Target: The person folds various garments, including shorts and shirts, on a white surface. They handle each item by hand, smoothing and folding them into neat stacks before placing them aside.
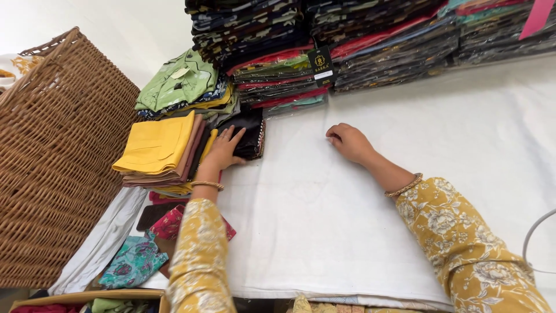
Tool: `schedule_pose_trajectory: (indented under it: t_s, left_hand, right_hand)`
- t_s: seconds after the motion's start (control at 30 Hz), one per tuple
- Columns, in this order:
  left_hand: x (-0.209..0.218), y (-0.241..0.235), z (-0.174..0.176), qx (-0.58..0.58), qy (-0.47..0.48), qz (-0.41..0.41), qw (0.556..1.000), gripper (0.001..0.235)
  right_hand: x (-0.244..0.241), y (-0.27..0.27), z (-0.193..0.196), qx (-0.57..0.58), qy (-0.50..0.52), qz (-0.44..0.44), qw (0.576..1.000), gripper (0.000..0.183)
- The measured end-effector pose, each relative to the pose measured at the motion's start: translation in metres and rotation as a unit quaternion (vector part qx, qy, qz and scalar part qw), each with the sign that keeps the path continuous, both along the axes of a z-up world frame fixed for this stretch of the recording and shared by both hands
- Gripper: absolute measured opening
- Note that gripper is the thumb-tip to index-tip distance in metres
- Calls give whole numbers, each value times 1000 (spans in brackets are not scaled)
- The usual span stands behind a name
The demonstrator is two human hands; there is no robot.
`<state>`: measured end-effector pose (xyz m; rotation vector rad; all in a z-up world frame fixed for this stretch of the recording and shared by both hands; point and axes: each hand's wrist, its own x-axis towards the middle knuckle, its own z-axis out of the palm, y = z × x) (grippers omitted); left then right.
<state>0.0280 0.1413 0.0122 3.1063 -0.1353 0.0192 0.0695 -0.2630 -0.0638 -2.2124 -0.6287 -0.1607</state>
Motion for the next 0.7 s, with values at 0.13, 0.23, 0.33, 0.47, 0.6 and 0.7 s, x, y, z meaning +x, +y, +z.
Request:
schedule_pose_trajectory:
  t_s: [0.13,0.23,0.33,0.47,0.6,0.7]
  left_hand:
    - [-20,50,32,-8,42,-115,992,87]
    - [-131,18,149,-93,21,74,993,75]
    - [-221,99,168,-88,-118,65,987,62]
    - [-384,289,72,55,-123,232,963,62]
    - [-537,372,-22,60,193,588,783,78]
    - [-595,360,-79,4,200,608,768,79]
  right_hand:
    - [-1,0,-2,-13,3,10,1000,18]
    - [2,0,-7,-19,-10,25,999,18]
    - [8,2,-15,-45,-79,52,994,16]
    - [11,-1,6,-87,-41,66,993,19]
    - [-9,-16,66,-225,111,174,952,41]
    - [-33,-36,118,-216,114,205,948,49]
